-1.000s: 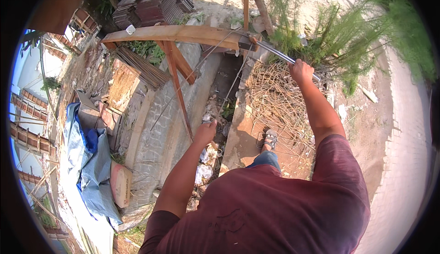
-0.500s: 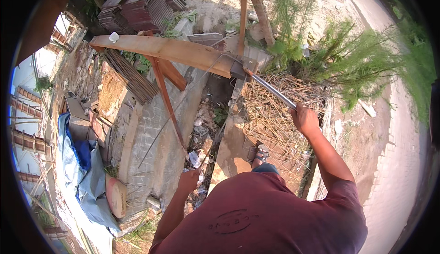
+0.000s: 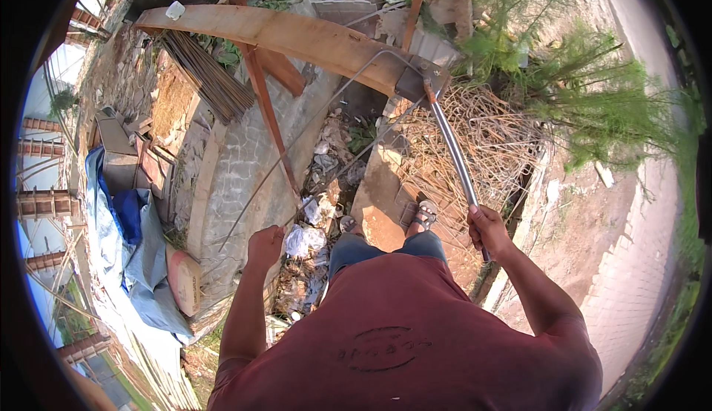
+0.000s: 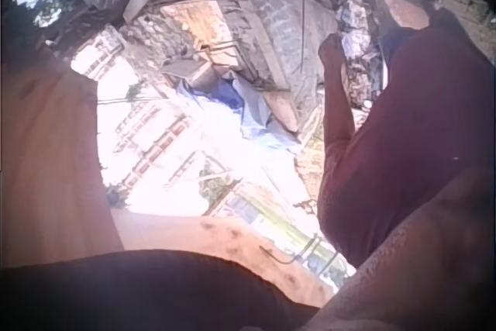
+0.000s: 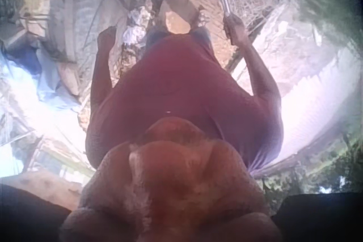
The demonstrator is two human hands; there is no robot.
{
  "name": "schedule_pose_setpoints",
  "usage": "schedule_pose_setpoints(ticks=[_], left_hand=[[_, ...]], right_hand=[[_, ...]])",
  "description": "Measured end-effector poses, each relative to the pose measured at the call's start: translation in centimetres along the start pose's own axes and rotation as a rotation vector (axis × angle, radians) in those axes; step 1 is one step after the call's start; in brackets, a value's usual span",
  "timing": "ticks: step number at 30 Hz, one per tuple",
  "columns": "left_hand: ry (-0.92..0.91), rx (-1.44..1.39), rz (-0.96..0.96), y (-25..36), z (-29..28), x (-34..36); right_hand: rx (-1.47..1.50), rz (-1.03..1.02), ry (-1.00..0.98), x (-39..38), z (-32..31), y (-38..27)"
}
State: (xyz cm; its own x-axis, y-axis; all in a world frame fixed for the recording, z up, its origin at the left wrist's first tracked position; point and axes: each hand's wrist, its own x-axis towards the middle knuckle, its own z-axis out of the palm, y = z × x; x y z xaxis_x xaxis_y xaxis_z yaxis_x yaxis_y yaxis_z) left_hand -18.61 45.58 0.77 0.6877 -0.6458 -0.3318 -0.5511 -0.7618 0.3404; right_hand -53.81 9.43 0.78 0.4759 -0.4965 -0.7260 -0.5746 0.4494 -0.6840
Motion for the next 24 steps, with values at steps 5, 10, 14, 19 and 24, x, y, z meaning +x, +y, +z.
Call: schedule_pose_setpoints(ticks=[5, 10, 14, 19, 24], left_hand=[[-0.039, -0.011, 0.036, -2.2, 0.0, 2.4], [-0.341, -0.240, 0.051, -1.0, -0.6, 1.2], [-0.315, -0.235, 0.034, -1.8, 0.4, 0.1], [-0.446, -0.817, -0.207, -0.5, -0.5, 0.1], [-0.520, -0.783, -0.187, -0.9, -0.3, 1.4]], right_hand=[[0.108, -0.044, 0.052, -0.8, 3.3, -0.1], [0.107, -0.046, -0.042, -0.7, 0.0, -1.7], [0.111, -0.072, -0.046, -1.0, 0.1, -1.7], [0.071, -0.074, -0.007, -0.9, -0.5, -0.9], [0.034, 0.025, -0.050, -2.0, -3.9, -3.7]])
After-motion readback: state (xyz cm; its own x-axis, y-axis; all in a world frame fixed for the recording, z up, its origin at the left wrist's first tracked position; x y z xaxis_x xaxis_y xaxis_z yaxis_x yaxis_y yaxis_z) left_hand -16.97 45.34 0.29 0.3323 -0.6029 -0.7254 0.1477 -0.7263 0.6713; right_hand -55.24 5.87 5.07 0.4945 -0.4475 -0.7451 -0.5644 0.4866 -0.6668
